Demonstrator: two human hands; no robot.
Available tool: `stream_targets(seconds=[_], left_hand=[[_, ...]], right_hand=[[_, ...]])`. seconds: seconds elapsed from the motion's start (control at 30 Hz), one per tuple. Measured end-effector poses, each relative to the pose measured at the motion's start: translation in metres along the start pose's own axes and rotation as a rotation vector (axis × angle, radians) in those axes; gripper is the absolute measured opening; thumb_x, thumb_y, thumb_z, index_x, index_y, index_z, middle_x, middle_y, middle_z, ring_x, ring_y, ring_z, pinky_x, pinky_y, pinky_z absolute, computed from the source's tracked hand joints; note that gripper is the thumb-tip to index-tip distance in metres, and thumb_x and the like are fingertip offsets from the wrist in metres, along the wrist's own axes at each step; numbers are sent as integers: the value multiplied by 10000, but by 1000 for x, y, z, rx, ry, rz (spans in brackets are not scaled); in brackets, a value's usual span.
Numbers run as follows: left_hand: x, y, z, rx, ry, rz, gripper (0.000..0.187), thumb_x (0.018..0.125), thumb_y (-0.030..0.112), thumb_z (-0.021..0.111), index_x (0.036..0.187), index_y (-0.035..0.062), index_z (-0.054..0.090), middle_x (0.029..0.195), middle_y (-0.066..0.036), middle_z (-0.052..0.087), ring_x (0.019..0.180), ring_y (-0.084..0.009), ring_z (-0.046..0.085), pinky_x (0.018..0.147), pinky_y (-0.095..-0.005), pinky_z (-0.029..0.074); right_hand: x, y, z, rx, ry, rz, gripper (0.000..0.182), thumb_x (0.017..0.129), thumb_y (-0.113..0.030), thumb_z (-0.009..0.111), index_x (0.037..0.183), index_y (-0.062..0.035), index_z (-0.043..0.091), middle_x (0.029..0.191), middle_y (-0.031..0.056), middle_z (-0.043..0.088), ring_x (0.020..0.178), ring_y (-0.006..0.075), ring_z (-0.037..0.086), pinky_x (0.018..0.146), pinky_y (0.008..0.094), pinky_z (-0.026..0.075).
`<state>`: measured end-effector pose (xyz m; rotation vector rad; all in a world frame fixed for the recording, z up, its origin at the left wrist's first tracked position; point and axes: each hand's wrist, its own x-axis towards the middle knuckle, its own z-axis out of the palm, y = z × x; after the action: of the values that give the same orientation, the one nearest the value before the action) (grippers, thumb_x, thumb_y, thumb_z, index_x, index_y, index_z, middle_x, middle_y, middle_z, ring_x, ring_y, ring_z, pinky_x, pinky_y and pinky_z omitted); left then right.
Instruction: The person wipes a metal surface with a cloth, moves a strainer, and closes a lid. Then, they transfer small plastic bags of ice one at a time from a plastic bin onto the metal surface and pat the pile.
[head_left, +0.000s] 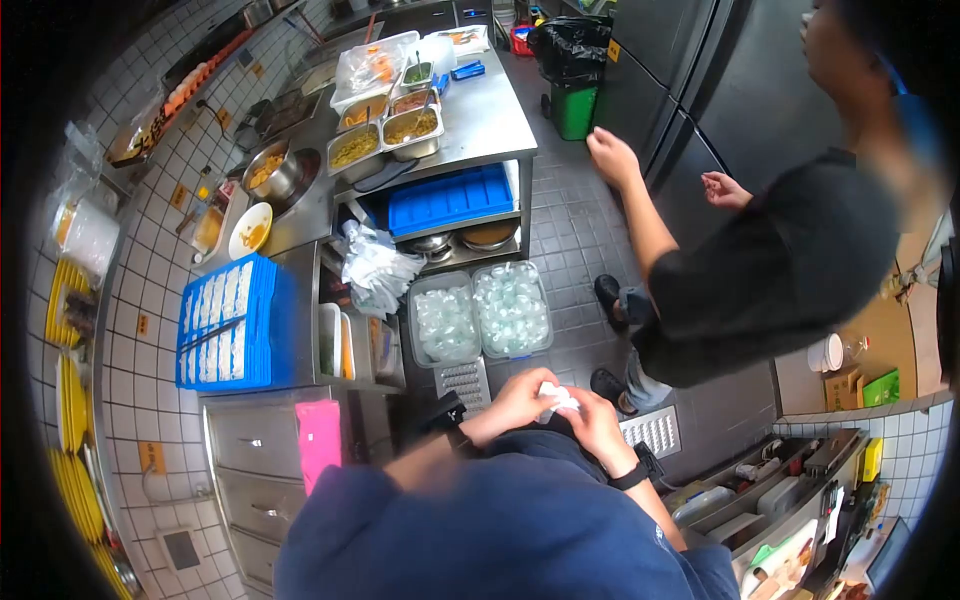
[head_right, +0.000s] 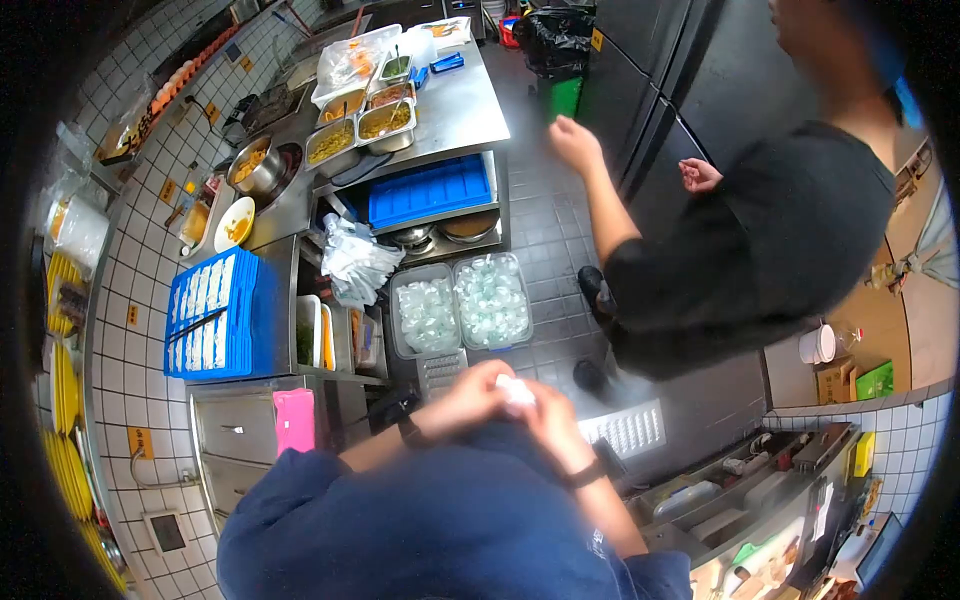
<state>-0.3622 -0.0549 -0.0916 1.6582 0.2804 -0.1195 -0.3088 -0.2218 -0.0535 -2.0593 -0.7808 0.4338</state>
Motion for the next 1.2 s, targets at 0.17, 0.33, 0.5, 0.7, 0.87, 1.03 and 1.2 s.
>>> stream_targets(seconds=[0.17, 0.33, 0.5, 0.7, 0.87, 1.03, 1.2], left_hand=[[38, 40, 22, 183, -158, 11, 320, 672, 135, 708, 941, 72, 546, 865, -131, 613, 855, -291, 590, 713, -372, 449], [93, 18, 34, 300, -384, 87, 296, 702, 152, 698, 960, 85, 569, 903, -126, 621, 877, -281, 593, 724, -366, 448], [159, -16, 51, 226, -627, 194, 331, 727, 175, 686, 1029, 80, 592, 920, -116, 632, 895, -288, 592, 760, -372, 450], [272, 5, 3, 275, -288, 14, 227, 654, 155, 687, 862, 76, 645, 819, -107, 640, 804, -255, 617, 674, -350, 474], [366, 0, -150, 249, 824, -55, 42, 676, 104, 632, 690, 65, 626, 668, -118, 629, 666, -245, 623, 612, -356, 479], [438, -27, -297, -214, 1436, -250, 120, 662, 83, 609, 757, 11, 626, 698, -156, 636, 696, -268, 630, 638, -390, 484], [471, -14, -328, 383, 1561, -342, 165, 671, 117, 580, 785, 0, 607, 824, -197, 611, 815, -365, 579, 738, -427, 455]], right_hand=[[1, 22, -22, 29, 110, 85, 393, 762, -27, 610, 1136, -55, 492, 897, 189, 623, 841, 321, 620, 727, 364, 482], [12, 53, -36, -7, 165, 264, 362, 726, -57, 666, 1051, -50, 508, 840, 171, 622, 784, 320, 616, 694, 359, 472], [50, 87, -64, -147, 232, 215, 236, 661, -111, 719, 837, -28, 586, 806, 155, 609, 747, 309, 591, 663, 366, 458], [142, 120, -104, -44, 151, 391, 349, 694, -207, 732, 981, -57, 603, 774, 109, 622, 677, 244, 609, 621, 342, 482], [197, 159, -162, -220, -96, 342, 310, 718, -69, 700, 997, 1, 583, 836, 117, 623, 695, 176, 591, 607, 286, 480], [212, 213, -190, -169, -46, 539, 254, 750, -134, 669, 966, -15, 606, 790, 123, 633, 731, 203, 612, 646, 311, 483], [225, 234, -208, -269, -169, 624, 221, 773, -153, 628, 934, -2, 614, 801, 146, 640, 760, 241, 626, 681, 343, 487]])
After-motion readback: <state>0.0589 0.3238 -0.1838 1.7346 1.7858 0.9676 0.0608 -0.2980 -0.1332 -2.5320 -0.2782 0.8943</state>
